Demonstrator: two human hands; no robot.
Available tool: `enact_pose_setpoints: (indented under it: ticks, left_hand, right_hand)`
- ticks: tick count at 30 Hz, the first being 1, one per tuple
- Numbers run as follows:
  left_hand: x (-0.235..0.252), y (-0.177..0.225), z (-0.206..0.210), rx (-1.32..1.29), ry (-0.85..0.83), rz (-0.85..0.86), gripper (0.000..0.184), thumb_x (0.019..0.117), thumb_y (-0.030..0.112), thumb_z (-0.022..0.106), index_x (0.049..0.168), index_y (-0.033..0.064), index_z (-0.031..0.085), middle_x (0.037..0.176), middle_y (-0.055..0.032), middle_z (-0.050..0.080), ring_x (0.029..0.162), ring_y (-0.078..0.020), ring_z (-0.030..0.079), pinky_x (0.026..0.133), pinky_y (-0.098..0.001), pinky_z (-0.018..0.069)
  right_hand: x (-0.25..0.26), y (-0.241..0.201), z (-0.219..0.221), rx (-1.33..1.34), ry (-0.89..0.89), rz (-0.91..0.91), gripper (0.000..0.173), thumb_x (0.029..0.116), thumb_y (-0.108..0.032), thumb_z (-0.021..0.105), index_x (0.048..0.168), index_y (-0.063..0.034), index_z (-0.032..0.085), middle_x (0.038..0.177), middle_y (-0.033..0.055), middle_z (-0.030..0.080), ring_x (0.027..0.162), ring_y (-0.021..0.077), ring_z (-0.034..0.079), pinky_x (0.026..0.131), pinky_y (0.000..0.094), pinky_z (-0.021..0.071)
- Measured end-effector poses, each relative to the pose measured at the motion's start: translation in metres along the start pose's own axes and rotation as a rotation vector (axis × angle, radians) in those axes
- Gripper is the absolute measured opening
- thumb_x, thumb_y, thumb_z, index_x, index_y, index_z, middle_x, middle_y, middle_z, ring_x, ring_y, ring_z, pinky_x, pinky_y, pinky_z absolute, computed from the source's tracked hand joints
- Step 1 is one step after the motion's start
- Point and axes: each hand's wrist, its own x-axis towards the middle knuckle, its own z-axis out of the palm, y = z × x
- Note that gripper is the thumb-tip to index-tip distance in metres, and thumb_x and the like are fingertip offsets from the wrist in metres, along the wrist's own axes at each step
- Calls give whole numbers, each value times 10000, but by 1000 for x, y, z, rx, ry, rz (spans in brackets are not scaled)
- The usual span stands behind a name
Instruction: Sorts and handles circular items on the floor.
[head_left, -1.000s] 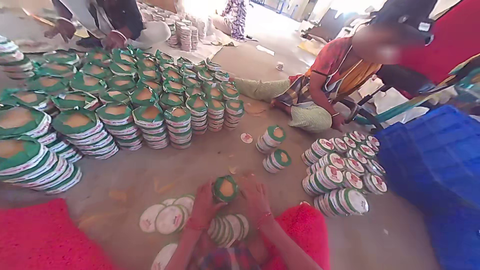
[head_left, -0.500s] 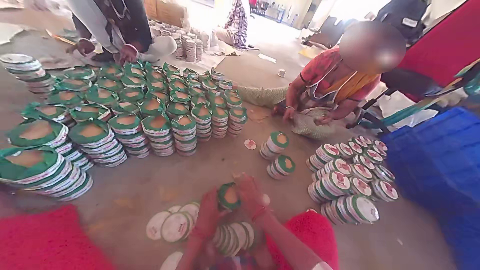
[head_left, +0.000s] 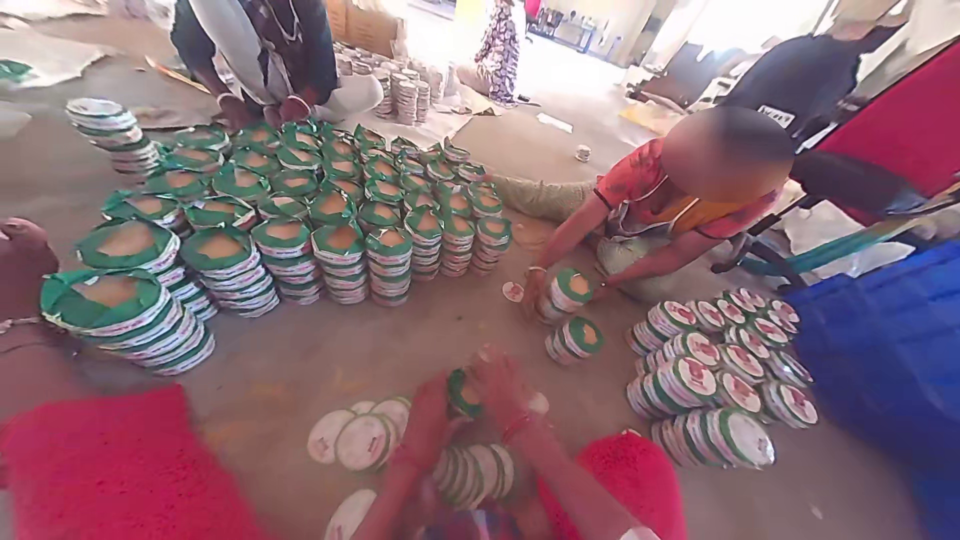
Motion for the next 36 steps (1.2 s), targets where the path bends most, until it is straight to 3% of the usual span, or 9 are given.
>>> enact_pose_setpoints:
  ticks: [3,7,10,12,18,21,29,34,36]
  left_hand:
    - [-1,2,-2,-11,-3,2,960,710,276,920,1455,-101,448,1365,-286,589,1258,-486,556,1067,-590,451]
    - [-1,9,-24,-127,-20,-100,996,695,284,928,1489,-59,434,1415,-240,574,1326,-456,508,1129,-576,396]
    - [-5,7,-61,-103,-30,-207,956,788,334,873,1533,-21,390,1488,-218,518,1397,-422,450,1189,-546,321]
    - [-8,-2,-82,-46,-9,-311,871,855,318,818,1543,4,387,1508,-209,502,1424,-400,428,1206,-527,303]
    - [-41,-37,-98,121,-66,-620,721,874,261,793,1476,3,492,1481,-264,499,1398,-489,414,1148,-621,334]
    - [-44,-36,-93,212,-119,-621,732,854,267,813,1475,32,507,1508,-250,471,1405,-504,391,1131,-645,344]
    - [-46,-40,-91,187,-95,-557,723,844,242,820,1459,7,521,1528,-263,447,1409,-520,378,1140,-662,311]
    - [-49,-41,-88,221,-59,-566,766,823,255,840,1471,15,508,1511,-270,461,1396,-529,388,1116,-687,324]
    - [-49,-41,-86,233,-33,-600,808,805,253,857,1491,34,491,1521,-291,428,1388,-550,374,1093,-712,320]
  right_hand:
    - [-7,-6,1,-16,8,-73,578,922,50,594,1452,-180,584,1645,38,377,1558,391,204,1190,713,158]
    - [-7,7,9,234,106,75,681,779,-60,748,1425,-224,603,1612,73,419,1542,416,218,1217,652,194]
    - [-4,11,14,356,147,147,603,886,17,598,1458,-173,579,1626,70,401,1547,420,211,1208,638,241]
    - [1,9,10,344,56,175,628,940,14,534,1512,-244,520,1668,42,324,1564,400,163,1219,639,213]
    - [-2,-3,9,262,26,112,757,854,106,585,1486,-308,551,1667,4,329,1569,409,132,1199,710,155]
    - [-9,-4,11,192,106,33,703,876,69,602,1464,-316,577,1638,16,389,1550,425,205,1182,729,180]
    - [-13,-12,-17,182,-112,-17,638,900,32,613,1450,-291,591,1652,10,360,1568,391,149,1197,710,126]
    - [-1,21,-15,470,55,155,507,934,24,533,1409,-131,618,1592,132,437,1522,376,299,1207,611,262]
    - [7,35,-15,457,60,206,568,934,18,545,1470,-169,563,1632,94,381,1546,386,229,1196,628,256]
